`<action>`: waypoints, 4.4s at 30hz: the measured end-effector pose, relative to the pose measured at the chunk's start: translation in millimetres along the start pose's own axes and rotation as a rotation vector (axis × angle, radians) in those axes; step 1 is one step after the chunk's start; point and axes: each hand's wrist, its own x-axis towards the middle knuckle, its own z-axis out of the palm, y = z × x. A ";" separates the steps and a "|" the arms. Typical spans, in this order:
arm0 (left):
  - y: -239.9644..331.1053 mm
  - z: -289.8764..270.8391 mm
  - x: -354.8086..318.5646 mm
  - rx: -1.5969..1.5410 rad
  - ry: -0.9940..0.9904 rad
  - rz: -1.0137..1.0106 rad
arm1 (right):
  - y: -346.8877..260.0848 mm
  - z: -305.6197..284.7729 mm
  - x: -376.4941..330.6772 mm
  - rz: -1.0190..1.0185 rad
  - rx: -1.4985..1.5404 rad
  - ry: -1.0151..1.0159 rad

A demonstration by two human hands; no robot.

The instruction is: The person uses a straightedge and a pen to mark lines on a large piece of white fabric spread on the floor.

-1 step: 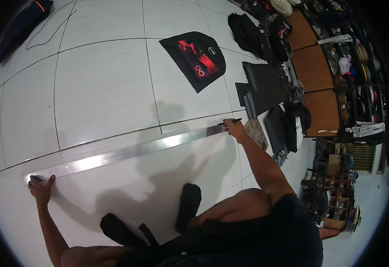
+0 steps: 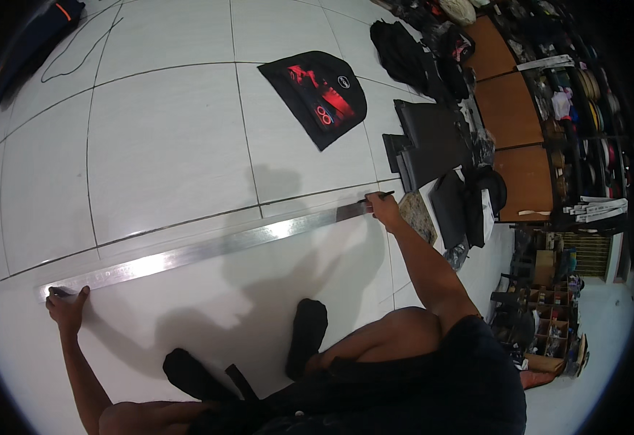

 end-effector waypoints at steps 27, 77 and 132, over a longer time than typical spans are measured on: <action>-14.1 7.2 7.0 -0.007 0.031 0.016 | -9.3 15.6 -18.0 -0.372 -0.549 0.169; 21.7 -19.3 -22.8 -0.179 -0.096 -0.099 | -248.3 355.3 -191.4 -1.413 -0.881 -0.742; 8.7 -13.8 -8.9 -0.066 -0.044 0.022 | -14.4 23.1 -24.2 -0.051 0.111 -0.179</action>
